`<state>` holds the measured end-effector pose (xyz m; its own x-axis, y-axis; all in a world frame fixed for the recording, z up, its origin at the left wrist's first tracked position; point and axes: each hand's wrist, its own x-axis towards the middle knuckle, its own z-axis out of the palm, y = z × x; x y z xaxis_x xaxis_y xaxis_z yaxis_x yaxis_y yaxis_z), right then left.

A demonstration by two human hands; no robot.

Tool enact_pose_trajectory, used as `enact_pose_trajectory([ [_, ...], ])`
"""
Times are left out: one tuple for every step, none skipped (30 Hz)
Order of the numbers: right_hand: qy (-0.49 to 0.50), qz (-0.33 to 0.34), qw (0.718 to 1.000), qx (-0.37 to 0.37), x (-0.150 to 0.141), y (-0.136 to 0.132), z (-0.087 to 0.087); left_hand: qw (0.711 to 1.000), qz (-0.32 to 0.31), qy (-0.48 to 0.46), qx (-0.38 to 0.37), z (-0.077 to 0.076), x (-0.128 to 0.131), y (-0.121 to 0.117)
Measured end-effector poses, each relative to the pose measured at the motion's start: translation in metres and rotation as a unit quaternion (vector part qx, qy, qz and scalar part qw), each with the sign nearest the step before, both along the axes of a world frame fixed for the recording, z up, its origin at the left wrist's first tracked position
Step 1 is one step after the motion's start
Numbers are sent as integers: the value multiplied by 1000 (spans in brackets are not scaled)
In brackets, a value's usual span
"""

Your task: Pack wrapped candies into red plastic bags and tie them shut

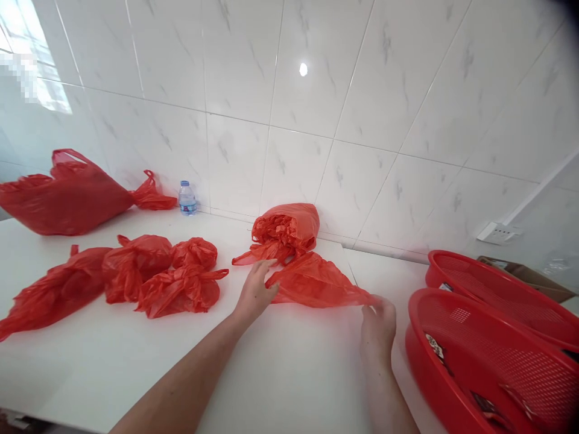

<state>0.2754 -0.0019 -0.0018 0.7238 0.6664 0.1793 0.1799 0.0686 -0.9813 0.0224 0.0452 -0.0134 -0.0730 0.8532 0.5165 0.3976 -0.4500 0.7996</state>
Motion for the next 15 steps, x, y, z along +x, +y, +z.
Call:
enact_pose_trajectory([
  [-14, -18, 1000, 14, -2, -2, 1, 1000, -10, 16, -17, -2, 2, -1],
  [-35, -32, 998, 31, -4, -4, 3, 999, -16, 21, -41, -4, 4, -2],
  [-60, -42, 996, 51, -7, -6, 4, 997, -19, 22, -66, -6, 6, -2],
  [-88, -49, 992, 71, -9, -8, 5, 996, -19, 23, -88, -8, 8, -2],
  [-117, -58, 987, 95, -12, -11, 7, 994, -17, 27, -103, -9, 9, -3],
  [-151, -66, 979, 120, -14, -13, 8, 993, -14, 30, -114, -10, 9, -3],
  [-192, -70, 968, 146, -17, -15, 9, 992, -13, 32, -121, -10, 10, -3],
  [-237, -69, 954, 173, -21, -18, 10, 991, -14, 32, -128, -10, 10, -3],
  [-284, -61, 935, 202, -25, -20, 10, 990, -18, 30, -134, -11, 11, -3],
  [-329, -39, 915, 228, -30, -23, 9, 989, -28, 24, -145, -11, 11, -4],
  [-371, -3, 896, 245, -36, -25, 8, 986, -42, 14, -159, -11, 12, -4],
  [-402, 46, 879, 252, -43, -27, 6, 983, -58, 3, -174, -12, 14, -5],
  [-422, 99, 867, 245, -50, -28, 4, 980, -72, -8, -186, -12, 15, -5],
  [-433, 152, 860, 223, -57, -28, 1, 978, -81, -18, -193, -12, 16, -6],
  [-438, 201, 855, 191, -63, -26, -3, 977, -86, -28, -195, -11, 18, -7],
])
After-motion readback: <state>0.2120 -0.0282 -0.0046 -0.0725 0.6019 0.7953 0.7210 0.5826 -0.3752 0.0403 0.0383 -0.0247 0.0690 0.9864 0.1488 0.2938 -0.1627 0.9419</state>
